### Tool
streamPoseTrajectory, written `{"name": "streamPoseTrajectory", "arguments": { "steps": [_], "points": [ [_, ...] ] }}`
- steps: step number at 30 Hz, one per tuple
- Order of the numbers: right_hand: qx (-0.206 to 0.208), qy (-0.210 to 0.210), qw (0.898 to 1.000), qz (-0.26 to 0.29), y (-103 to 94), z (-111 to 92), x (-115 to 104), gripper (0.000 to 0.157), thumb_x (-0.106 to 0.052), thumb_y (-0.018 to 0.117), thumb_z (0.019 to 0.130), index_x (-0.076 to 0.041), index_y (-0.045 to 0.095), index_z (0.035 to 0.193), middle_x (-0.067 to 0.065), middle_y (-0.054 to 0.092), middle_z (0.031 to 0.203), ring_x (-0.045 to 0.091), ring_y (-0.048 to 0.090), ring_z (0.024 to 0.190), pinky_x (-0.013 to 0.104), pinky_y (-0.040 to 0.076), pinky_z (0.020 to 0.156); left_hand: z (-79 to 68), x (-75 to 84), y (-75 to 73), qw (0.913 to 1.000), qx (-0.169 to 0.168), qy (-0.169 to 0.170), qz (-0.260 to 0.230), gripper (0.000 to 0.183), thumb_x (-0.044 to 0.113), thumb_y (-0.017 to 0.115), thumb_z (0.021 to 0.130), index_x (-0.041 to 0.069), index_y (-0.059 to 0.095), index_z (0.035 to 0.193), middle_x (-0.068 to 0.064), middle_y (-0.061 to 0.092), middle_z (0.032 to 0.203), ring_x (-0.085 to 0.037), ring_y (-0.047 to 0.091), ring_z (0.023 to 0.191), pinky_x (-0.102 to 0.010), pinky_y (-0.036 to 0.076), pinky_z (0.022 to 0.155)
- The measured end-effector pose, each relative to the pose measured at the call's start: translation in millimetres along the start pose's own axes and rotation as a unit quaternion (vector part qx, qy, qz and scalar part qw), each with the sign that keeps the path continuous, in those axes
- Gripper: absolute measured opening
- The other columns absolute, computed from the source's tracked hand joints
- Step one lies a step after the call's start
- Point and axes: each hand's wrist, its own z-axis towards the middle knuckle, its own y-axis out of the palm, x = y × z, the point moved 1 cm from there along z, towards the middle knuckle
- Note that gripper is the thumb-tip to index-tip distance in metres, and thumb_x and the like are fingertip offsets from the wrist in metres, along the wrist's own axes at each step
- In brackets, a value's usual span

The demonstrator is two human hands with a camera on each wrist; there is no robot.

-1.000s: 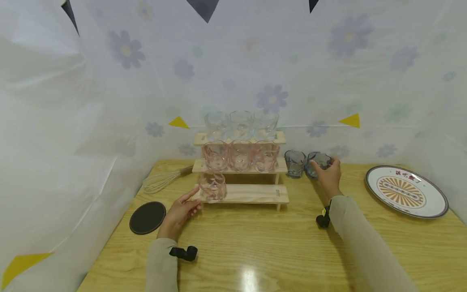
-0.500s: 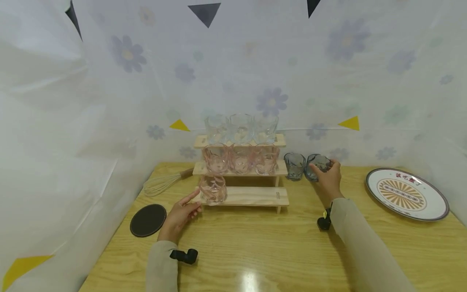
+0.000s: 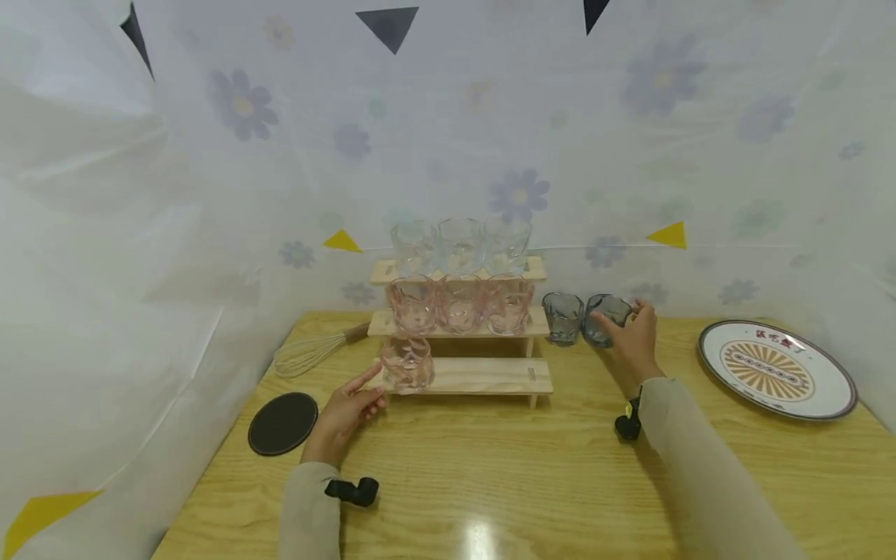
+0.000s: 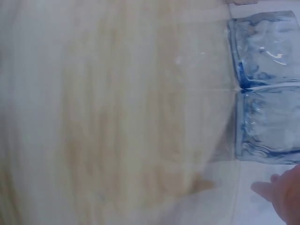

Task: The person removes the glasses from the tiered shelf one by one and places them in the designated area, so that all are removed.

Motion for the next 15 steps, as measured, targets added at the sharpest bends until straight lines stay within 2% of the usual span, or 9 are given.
{"name": "streamPoseTrajectory", "arguments": {
  "steps": [8,15],
  "points": [
    [0.019,-0.05,0.999,-0.009,-20.0,6.8,-16.9,0.094,-0.037,0.069,0.086,0.003,0.011,0.148,0.03,0.02,0.144,0.046,0.024,0.131,0.058,0.024,0.104,-2.2,1.2,0.9,1.0,0.004,0.001,-0.001,0.054,0.007,0.06,0.093,0.016,0.044,0.143,0.0,0.066,0.067,-0.008,0.051,0.057,-0.022,0.042,0.054],
    [0.023,-0.082,0.996,-0.01,-34.6,10.0,-32.6,0.095,-0.042,0.069,0.084,0.001,0.014,0.149,0.025,0.021,0.147,0.043,0.023,0.134,0.057,0.023,0.106,-2.5,2.0,1.9,1.0,0.002,-0.003,0.0,0.053,0.008,0.06,0.093,0.018,0.045,0.143,0.002,0.066,0.067,-0.009,0.051,0.057,-0.022,0.042,0.055]
  ]
}}
